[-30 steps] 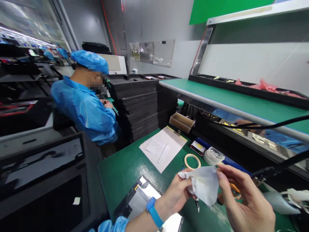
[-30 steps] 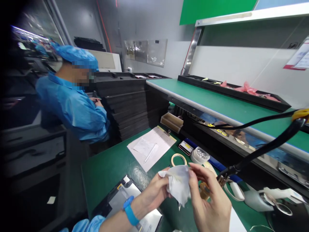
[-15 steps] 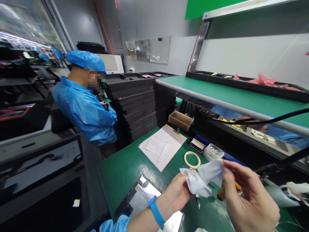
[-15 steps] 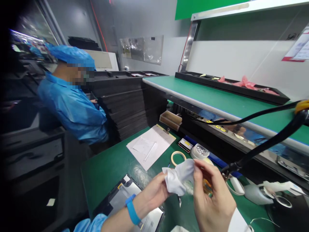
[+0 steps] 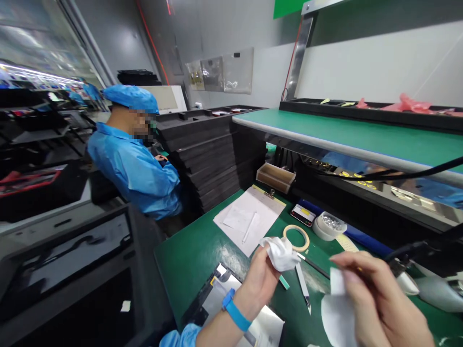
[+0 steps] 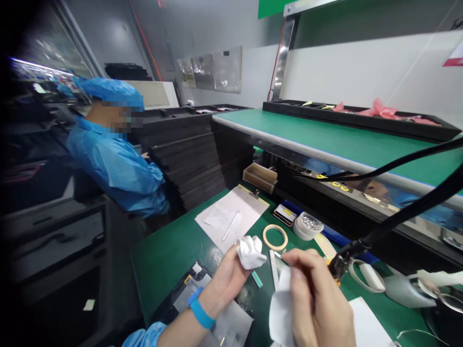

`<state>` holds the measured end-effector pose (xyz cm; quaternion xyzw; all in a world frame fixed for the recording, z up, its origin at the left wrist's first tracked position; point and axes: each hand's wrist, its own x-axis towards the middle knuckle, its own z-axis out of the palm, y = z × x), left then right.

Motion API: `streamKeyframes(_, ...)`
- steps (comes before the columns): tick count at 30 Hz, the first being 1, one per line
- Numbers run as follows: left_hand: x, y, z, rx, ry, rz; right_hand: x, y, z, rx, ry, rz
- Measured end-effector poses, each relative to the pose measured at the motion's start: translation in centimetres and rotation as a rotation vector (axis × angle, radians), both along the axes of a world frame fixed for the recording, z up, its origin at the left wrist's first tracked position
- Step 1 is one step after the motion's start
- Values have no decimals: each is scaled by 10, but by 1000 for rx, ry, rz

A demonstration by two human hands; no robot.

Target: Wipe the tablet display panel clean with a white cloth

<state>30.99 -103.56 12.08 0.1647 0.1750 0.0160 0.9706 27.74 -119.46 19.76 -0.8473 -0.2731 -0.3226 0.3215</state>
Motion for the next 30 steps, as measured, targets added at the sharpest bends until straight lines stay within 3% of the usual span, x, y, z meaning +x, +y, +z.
streamKeyframes(3,1,4,2,-8,23,28,16,1,-12,-165,72,190)
streamKeyframes(9,-2,0,10,66,25,12,30,13,-30,-222,118,243)
streamKeyframes(13,-6,0,9,122,50,-23,22,18,-34,-152,223,122)
streamKeyframes(17,-11,0,5,207,-88,-127,30,19,-53,-111,170,-21)
streamKeyframes(20,-14,-1,4,339,-55,-84,44,17,-65,-88,150,-132)
streamKeyframes(23,-14,-3,4,382,-27,-13,50,15,-58,-70,230,-186)
streamKeyframes(27,-10,-3,-2,428,-81,64,42,16,-35,-90,399,-85)
streamKeyframes(30,-9,-3,-10,517,-193,111,36,15,-31,-103,379,-78)
